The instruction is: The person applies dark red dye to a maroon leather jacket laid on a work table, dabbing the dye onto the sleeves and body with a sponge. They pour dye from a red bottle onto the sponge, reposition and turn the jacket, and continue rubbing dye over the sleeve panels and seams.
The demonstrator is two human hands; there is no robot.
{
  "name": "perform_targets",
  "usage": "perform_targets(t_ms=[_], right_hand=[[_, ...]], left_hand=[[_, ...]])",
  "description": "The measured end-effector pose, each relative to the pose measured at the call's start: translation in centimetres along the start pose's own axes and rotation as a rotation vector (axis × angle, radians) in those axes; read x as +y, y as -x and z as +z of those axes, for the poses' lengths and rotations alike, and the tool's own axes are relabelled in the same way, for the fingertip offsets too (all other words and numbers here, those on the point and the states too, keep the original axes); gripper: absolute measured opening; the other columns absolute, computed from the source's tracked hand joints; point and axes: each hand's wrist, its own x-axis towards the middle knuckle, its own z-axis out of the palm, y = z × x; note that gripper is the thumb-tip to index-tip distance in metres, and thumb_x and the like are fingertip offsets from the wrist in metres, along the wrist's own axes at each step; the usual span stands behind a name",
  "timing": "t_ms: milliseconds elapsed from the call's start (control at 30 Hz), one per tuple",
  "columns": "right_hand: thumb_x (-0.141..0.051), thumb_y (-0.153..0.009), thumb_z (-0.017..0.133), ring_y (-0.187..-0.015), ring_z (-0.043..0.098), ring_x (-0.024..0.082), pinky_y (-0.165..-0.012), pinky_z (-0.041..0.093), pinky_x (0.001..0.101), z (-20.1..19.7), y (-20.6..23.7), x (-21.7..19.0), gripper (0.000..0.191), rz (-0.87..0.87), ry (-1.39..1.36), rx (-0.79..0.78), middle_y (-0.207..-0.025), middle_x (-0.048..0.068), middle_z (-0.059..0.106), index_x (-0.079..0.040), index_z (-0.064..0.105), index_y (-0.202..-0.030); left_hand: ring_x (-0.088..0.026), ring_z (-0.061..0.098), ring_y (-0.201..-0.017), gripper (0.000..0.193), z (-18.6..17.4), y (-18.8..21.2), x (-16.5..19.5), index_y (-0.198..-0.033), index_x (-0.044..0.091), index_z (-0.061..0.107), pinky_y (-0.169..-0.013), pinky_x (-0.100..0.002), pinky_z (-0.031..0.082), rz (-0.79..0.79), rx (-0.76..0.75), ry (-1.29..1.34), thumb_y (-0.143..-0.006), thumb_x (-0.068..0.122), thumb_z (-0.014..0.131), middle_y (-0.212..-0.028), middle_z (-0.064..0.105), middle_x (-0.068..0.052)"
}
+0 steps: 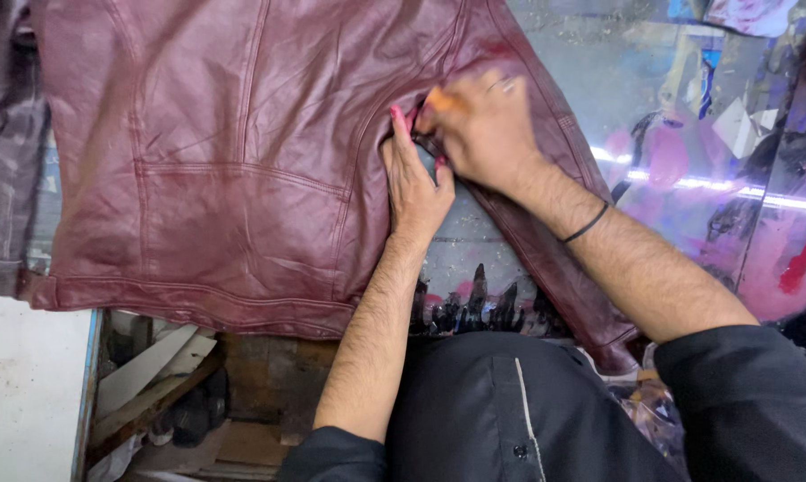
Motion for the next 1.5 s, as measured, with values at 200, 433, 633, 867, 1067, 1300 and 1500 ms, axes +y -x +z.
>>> perform_targets(t_ms=[200, 433, 633, 867, 1067, 1300, 1500], right_hand=[[-0.013, -0.069, 0.076, -0.111, 0.055, 0.024, -0.087, 0.04, 0.0443, -3.5, -1.7, 3.3, 0.038, -0.309, -0.122, -0.428, -0.113, -0.008, 0.071, -0.024, 0.082, -0.106], [-0.011, -0.075, 0.074, -0.117, 0.054, 0.024, -0.096, 0.041, 0.0392, -2.8, -2.6, 2.2, 0.043, -0.376, -0.262, -0.276, -0.12, -0.006, 0.069, -0.02, 0.08, -0.117], [-0.012, -0.066, 0.074, -0.113, 0.055, 0.023, -0.092, 0.041, 0.0465, -4.2, -2.7, 2.8, 0.051, -0.362, -0.114, -0.505, -0.118, -0.007, 0.069, -0.025, 0.078, -0.115], [-0.019, -0.08, 0.074, -0.109, 0.058, 0.025, -0.089, 0.043, 0.0507, -5.6, 0.0, -0.2, 0.035, -0.116, 0.102, -0.551, -0.115, -0.005, 0.069, -0.027, 0.078, -0.115], [-0.026, -0.097, 0.07, -0.109, 0.057, 0.032, -0.09, 0.045, 0.0504, -5.0, 0.4, -1.6, 0.031, 0.13, -0.091, -0.05, -0.127, 0.007, 0.064, -0.018, 0.074, -0.127], [-0.026, -0.089, 0.072, -0.1, 0.058, 0.03, -0.079, 0.042, 0.0495, -3.2, 0.3, -4.2, 0.026, 0.134, 0.176, -0.267, -0.11, 0.004, 0.065, -0.026, 0.079, -0.114], [-0.027, -0.093, 0.071, -0.106, 0.059, 0.031, -0.083, 0.042, 0.0485, -2.3, -0.4, -4.5, 0.029, 0.126, 0.112, -0.029, -0.118, 0.004, 0.066, -0.025, 0.078, -0.121]], left_hand=[[-0.04, 0.047, -0.139, 0.098, -0.5, -0.1, -0.1, -0.165, -0.001, 0.005, -0.126, -0.047, 0.033, -0.031, 0.018, 0.064, -0.077, -0.01, 0.047, -0.154, 0.047, -0.026], [-0.04, 0.048, -0.147, 0.092, -1.1, -0.2, -0.1, -0.166, 0.001, 0.008, -0.129, -0.044, 0.033, -0.048, 0.075, 0.215, -0.081, -0.014, 0.041, -0.158, 0.042, -0.029], [-0.038, 0.049, -0.148, 0.091, -1.3, -0.2, 0.0, -0.166, 0.003, 0.012, -0.129, -0.044, 0.034, -0.051, 0.074, 0.178, -0.081, -0.015, 0.04, -0.157, 0.046, -0.026], [-0.037, 0.054, -0.138, 0.09, -1.8, -1.3, 0.0, -0.165, 0.005, 0.011, -0.118, -0.043, 0.043, 0.099, 0.043, -0.092, -0.085, -0.015, 0.046, -0.152, 0.052, -0.023], [-0.031, 0.063, -0.092, 0.093, -4.7, -5.1, -1.5, -0.166, 0.013, 0.013, -0.082, -0.042, 0.054, 0.209, -0.257, -0.361, -0.088, -0.009, 0.058, -0.116, 0.071, -0.01], [-0.031, 0.06, -0.087, 0.096, -7.0, -8.8, -3.2, -0.167, 0.022, 0.013, -0.077, -0.043, 0.053, 0.326, -0.423, -0.391, -0.088, -0.005, 0.06, -0.093, 0.069, -0.01], [-0.03, 0.059, -0.085, 0.1, -7.4, -10.0, -3.9, -0.166, 0.026, 0.013, -0.077, -0.043, 0.052, 0.342, -0.551, -0.413, -0.084, -0.002, 0.063, -0.092, 0.066, -0.015]])
